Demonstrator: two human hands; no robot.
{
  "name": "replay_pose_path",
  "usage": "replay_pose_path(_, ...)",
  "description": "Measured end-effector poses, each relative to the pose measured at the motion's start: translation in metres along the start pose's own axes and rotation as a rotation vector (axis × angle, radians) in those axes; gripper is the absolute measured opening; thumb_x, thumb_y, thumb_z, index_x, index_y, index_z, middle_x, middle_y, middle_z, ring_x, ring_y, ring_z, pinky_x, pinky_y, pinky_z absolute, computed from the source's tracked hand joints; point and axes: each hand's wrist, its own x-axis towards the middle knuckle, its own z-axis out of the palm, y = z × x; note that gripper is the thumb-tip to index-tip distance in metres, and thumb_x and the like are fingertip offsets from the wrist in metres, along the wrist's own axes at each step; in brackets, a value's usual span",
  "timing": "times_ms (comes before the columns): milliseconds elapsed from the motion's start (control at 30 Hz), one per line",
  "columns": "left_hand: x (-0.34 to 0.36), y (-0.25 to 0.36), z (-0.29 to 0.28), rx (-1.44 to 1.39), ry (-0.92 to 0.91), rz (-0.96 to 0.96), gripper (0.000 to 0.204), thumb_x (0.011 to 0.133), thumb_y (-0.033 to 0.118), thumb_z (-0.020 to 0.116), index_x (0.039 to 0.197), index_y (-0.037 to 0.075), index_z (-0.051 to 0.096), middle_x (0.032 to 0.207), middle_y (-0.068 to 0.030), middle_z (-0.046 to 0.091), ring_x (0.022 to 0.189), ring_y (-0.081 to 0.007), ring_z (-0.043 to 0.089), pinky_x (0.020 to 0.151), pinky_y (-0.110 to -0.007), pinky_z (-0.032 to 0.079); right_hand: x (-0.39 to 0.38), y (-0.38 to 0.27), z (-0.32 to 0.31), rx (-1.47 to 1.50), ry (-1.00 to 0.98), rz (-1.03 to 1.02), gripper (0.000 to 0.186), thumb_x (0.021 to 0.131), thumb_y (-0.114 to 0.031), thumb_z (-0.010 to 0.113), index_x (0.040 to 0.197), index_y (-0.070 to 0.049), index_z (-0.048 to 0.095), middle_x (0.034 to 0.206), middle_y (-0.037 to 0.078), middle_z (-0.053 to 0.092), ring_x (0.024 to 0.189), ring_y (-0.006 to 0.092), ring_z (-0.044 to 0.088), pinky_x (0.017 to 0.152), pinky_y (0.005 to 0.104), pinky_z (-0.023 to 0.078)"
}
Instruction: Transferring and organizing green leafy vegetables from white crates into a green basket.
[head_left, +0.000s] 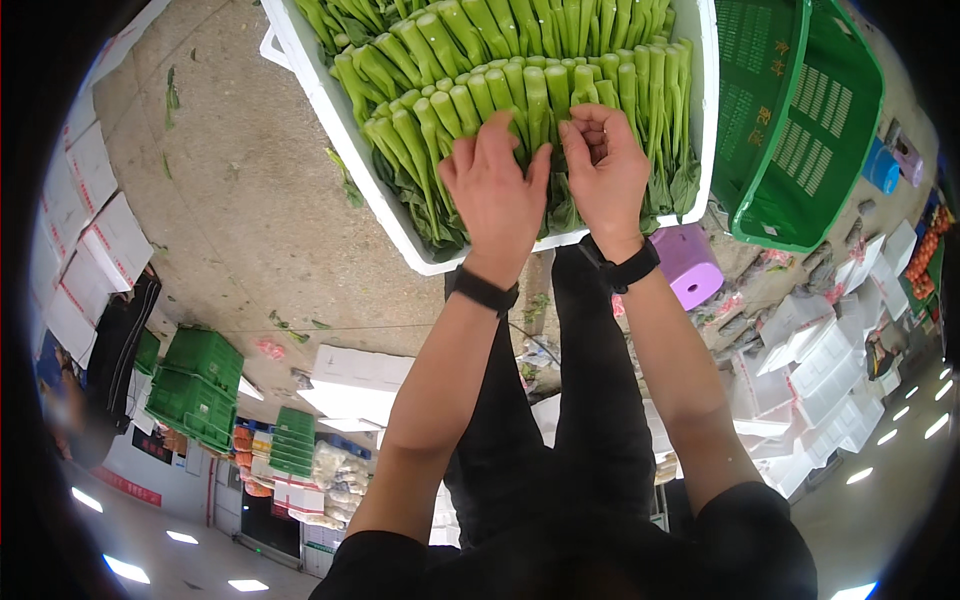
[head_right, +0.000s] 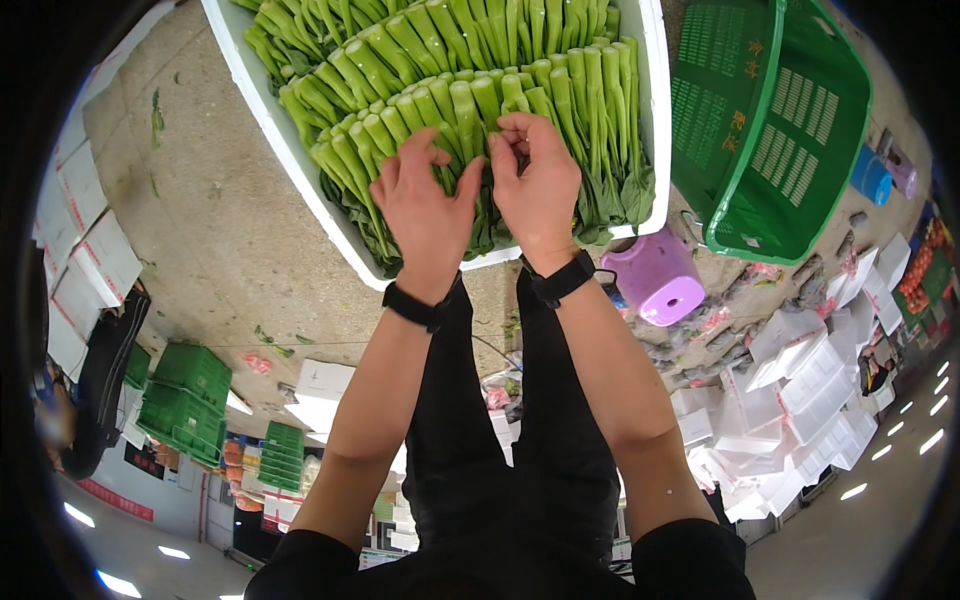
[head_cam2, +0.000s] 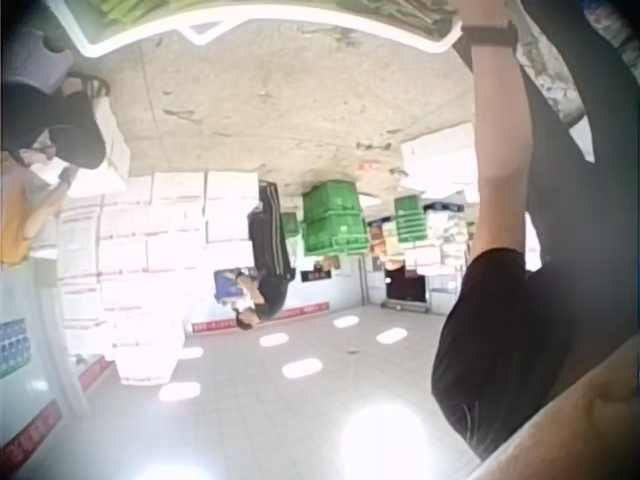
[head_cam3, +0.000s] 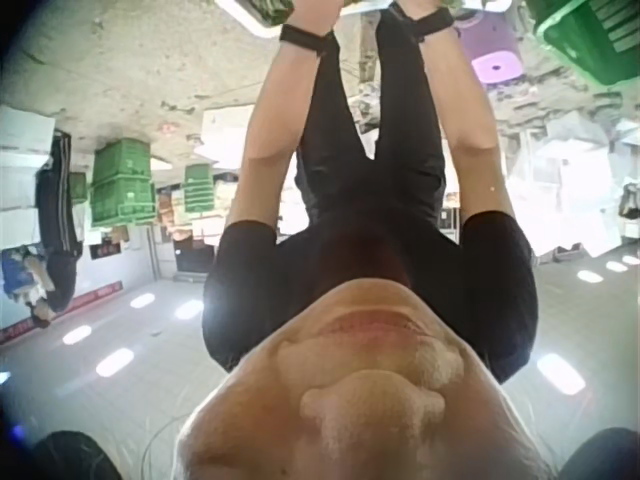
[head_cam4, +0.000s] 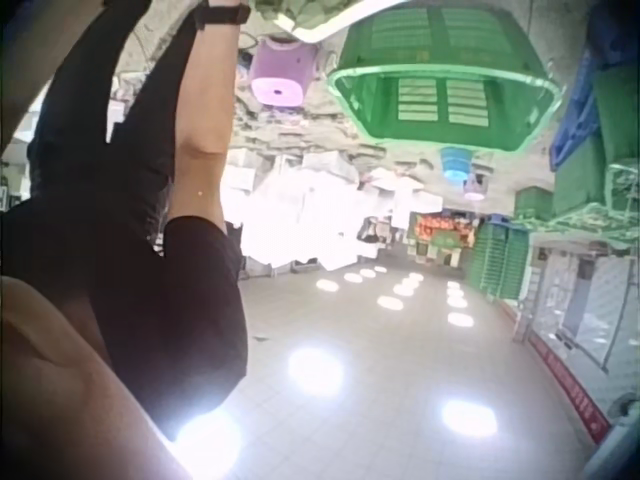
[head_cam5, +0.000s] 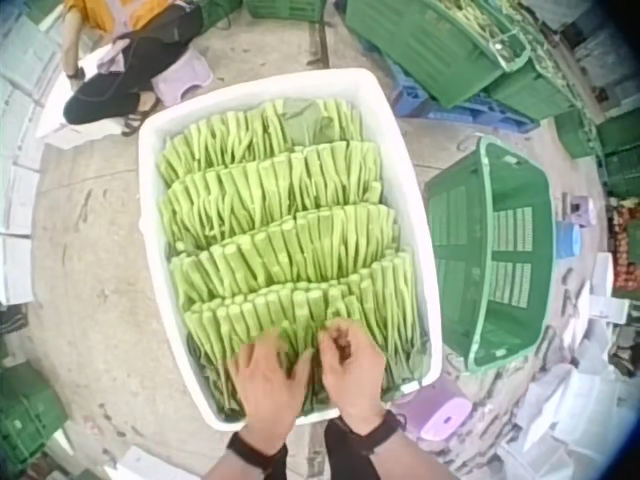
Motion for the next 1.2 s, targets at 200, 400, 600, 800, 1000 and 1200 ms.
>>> replay_pose_path(200,0.000,-0.015,0.016,-0.051,0.017,0.072,0.044,0.074,0.006,0.075,0.114,0.004,0.054,0.085,-0.0050,0.062,0.081,-0.0221,0.060,0.075,-0.034,0.049,-0.001,-0.001,-0.001,0.007,-0.004,-0.024,0.017,0.083,-0.002,0.068,0.099,-0.003,0.064,0.084,0.009,0.064,0.068,0.0188,0.064,0.063,0.0281,0.051)
replay_pose_path(400,-0.001,-0.015,0.010,-0.221,-0.019,-0.040,0.040,0.073,0.001,0.072,0.108,0.002,0.053,0.085,-0.0086,0.062,0.080,-0.0258,0.062,0.068,-0.036,0.052,0.003,-0.008,0.002,-0.185,-0.028,-0.137,0.013,0.082,-0.004,0.068,0.094,-0.005,0.064,0.084,0.009,0.061,0.063,0.0240,0.060,0.059,0.0325,0.049)
replay_pose_path(600,-0.001,-0.020,0.009,-0.256,-0.014,-0.059,0.039,0.075,0.004,0.075,0.108,0.003,0.054,0.087,-0.0067,0.066,0.076,-0.0180,0.063,0.069,-0.030,0.053,0.010,-0.011,0.000,-0.284,-0.068,-0.233,0.008,0.083,-0.006,0.068,0.089,-0.006,0.062,0.082,0.011,0.058,0.066,0.0310,0.058,0.059,0.0372,0.048)
replay_pose_path(800,0.000,-0.021,0.009,-0.250,-0.039,-0.056,0.040,0.075,0.005,0.076,0.108,0.003,0.054,0.088,-0.0064,0.066,0.076,-0.0175,0.063,0.070,-0.030,0.052,0.004,-0.012,0.013,-0.194,-0.057,-0.175,0.009,0.085,-0.011,0.067,0.089,-0.006,0.060,0.083,0.012,0.058,0.073,0.0341,0.059,0.062,0.0416,0.049)
replay_pose_path(1000,0.000,-0.020,0.011,-0.272,-0.035,-0.052,0.043,0.075,0.004,0.077,0.110,0.004,0.052,0.088,-0.0068,0.066,0.076,-0.0182,0.063,0.070,-0.030,0.052,0.009,-0.013,0.014,-0.252,-0.031,-0.196,0.011,0.087,-0.013,0.065,0.090,-0.005,0.059,0.083,0.013,0.058,0.074,0.0350,0.059,0.063,0.0425,0.048)
replay_pose_path(1200,0.003,-0.018,0.005,-0.263,-0.049,-0.028,0.040,0.075,0.001,0.074,0.109,0.002,0.053,0.087,-0.0087,0.061,0.077,-0.0232,0.063,0.070,-0.033,0.052,0.018,-0.022,0.020,-0.343,0.019,-0.248,0.010,0.087,-0.011,0.064,0.090,-0.004,0.059,0.085,0.014,0.059,0.074,0.0340,0.060,0.063,0.0417,0.049)
